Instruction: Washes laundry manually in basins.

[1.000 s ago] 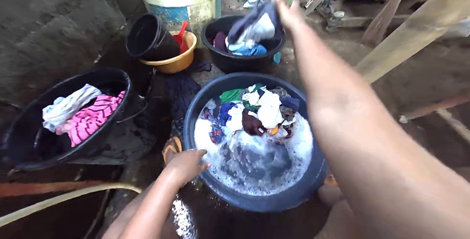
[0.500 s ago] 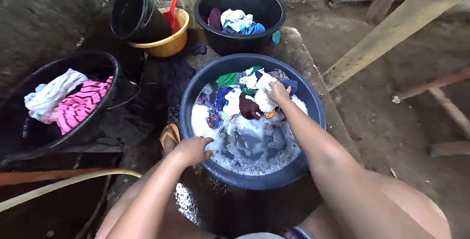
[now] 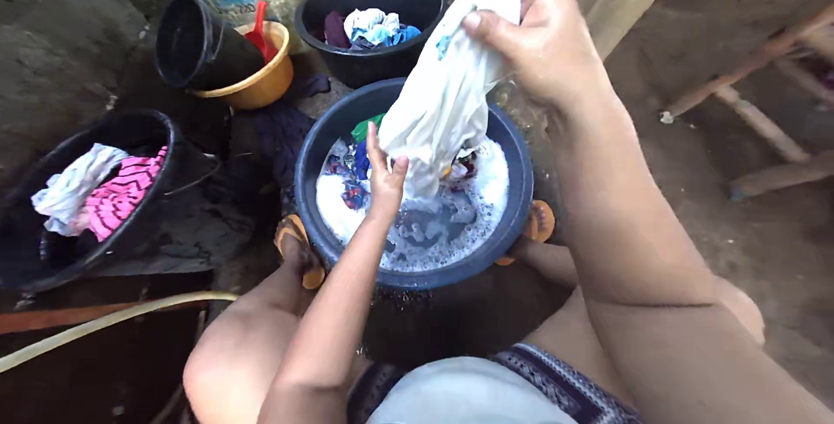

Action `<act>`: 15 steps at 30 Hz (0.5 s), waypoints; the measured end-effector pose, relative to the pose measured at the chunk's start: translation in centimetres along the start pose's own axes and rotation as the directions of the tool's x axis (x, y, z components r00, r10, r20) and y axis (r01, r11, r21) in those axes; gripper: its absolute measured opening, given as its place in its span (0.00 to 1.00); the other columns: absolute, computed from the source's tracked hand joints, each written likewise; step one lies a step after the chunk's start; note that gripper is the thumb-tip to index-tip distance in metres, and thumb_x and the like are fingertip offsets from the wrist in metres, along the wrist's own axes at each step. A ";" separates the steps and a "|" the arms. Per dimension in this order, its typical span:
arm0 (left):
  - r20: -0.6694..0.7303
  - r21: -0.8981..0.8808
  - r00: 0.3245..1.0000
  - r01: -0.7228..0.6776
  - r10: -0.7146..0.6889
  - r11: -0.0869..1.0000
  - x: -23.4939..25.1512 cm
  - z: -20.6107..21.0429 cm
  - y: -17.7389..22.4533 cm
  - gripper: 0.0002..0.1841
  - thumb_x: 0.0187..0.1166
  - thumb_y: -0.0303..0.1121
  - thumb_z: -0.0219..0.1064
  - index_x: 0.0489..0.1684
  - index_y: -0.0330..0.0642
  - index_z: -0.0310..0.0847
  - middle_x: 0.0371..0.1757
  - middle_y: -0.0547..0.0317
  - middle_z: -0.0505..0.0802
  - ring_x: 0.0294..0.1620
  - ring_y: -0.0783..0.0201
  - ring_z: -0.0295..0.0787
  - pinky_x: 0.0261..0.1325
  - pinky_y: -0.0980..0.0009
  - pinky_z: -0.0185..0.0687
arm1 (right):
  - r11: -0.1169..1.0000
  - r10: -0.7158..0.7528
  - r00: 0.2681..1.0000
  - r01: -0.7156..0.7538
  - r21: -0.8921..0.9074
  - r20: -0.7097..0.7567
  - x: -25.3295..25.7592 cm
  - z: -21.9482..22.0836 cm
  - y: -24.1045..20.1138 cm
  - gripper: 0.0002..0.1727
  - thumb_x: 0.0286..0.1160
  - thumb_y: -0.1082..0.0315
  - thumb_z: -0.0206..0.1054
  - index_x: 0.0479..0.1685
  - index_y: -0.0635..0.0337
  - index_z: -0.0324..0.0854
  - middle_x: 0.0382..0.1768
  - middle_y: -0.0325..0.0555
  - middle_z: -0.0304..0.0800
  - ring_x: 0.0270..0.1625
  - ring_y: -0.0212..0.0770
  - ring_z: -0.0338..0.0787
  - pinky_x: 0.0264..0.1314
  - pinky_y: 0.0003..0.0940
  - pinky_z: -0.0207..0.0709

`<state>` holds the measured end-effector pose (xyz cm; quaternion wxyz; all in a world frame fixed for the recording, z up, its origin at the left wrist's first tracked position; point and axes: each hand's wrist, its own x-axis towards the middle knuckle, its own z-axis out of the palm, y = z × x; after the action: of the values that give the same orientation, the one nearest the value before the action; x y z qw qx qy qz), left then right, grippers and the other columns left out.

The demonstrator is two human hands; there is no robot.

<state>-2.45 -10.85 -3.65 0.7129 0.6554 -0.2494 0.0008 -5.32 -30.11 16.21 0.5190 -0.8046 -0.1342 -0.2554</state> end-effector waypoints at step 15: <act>-0.002 0.905 0.556 0.355 -0.831 0.236 -8.0 -0.3 -18.8 0.25 0.93 0.49 0.50 0.88 0.61 0.67 0.83 0.31 0.72 0.80 0.31 0.73 0.72 0.31 0.72 | 0.338 0.926 0.080 -0.606 -0.720 0.368 -25.6 19.0 28.3 0.34 0.81 0.60 0.68 0.81 0.72 0.69 0.79 0.72 0.73 0.82 0.71 0.72 0.82 0.71 0.63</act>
<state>-3.16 -10.57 -24.01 0.1586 0.9246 -0.1037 -0.3305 -7.86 -23.70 -25.80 0.2932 -0.8486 0.1778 0.4028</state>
